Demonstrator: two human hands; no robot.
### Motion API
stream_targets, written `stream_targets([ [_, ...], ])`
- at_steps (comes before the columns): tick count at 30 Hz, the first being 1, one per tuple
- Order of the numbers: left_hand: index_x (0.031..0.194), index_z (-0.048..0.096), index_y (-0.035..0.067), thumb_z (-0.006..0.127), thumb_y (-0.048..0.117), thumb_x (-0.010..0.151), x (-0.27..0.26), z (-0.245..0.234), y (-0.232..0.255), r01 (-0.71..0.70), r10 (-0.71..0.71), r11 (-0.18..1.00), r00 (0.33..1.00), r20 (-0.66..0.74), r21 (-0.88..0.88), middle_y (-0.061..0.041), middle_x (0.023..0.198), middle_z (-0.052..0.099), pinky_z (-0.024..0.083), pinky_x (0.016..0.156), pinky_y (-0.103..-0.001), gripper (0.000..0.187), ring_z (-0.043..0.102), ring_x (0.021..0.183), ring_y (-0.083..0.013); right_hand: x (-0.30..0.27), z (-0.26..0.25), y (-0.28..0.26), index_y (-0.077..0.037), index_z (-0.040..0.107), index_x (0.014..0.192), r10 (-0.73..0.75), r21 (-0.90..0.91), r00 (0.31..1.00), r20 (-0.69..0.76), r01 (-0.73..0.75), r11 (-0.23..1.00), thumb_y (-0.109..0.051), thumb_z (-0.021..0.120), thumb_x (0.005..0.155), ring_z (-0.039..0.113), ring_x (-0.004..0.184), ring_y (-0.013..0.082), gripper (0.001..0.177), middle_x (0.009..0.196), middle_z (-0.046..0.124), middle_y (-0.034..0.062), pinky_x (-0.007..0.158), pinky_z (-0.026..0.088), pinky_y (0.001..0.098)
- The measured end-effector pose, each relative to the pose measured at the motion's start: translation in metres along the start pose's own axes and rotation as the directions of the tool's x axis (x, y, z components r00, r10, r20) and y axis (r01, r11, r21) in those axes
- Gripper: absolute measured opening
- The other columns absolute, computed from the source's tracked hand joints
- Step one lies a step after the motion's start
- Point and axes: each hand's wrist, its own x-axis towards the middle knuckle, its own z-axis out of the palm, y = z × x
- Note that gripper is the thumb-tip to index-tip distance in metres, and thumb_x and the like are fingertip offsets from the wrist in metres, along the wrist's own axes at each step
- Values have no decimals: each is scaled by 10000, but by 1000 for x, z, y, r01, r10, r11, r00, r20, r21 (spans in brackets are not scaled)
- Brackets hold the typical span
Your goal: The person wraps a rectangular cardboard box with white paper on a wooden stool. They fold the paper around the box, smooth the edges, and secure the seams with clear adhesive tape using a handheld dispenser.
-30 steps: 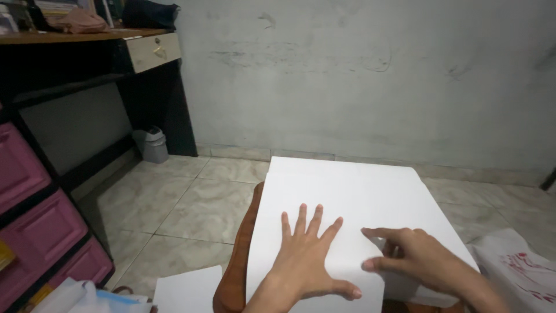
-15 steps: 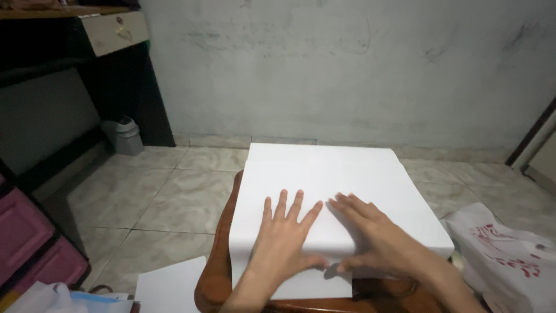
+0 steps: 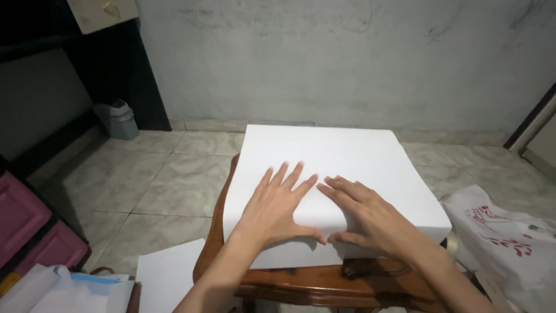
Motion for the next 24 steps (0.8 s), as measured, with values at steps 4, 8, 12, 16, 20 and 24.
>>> stream_targets([
  [4,1619,399,142,695,837,793,-29,28,0,-189,238,958,944,-228,216,-138,1650,398,254,1293,-569,1120,342,1549,-365,-2,3,1,-231,358,1583,-99,-46,994,-51,96,994,-328,811,718,443,1375,309,981,1635,379,76,1146,382,456],
  [8,1591,300,199,750,760,641,-67,37,0,-182,224,945,966,-132,270,-137,1645,299,220,1210,-585,1192,282,1506,-364,-7,3,-2,-243,308,1592,-145,-56,989,-31,143,988,-324,796,765,377,1434,330,964,1641,348,100,1160,318,492],
  [12,1583,276,211,801,693,606,-67,35,-12,-100,138,933,987,-86,347,-108,1635,296,235,1194,-592,1209,300,1486,-337,-5,2,-15,-197,232,1603,-201,-128,979,-16,198,972,-376,828,737,291,1483,382,1066,1627,308,152,1190,224,560],
  [16,1580,322,187,822,664,618,-67,31,-11,-93,138,926,985,-101,366,-104,1599,383,314,1166,-573,1185,391,1444,-336,-3,4,-27,-158,225,1599,-243,-242,970,-23,231,942,-413,839,665,301,1488,369,1147,1617,324,155,1184,212,535],
  [20,1583,350,157,829,665,633,-67,28,-12,-94,141,928,985,-104,361,-134,1552,448,369,1148,-547,1180,459,1404,-365,-2,12,-29,-122,211,1591,-262,-274,965,-28,245,930,-452,837,645,314,1456,355,1181,1611,333,163,1196,225,528],
  [24,1577,328,172,830,671,584,-67,23,-10,-99,128,936,989,-67,339,-150,1543,440,352,1156,-552,1219,444,1407,-388,-3,26,-27,-145,185,1606,-237,-408,971,-4,215,887,-450,836,608,317,1487,368,1229,1631,318,147,1178,249,533],
])
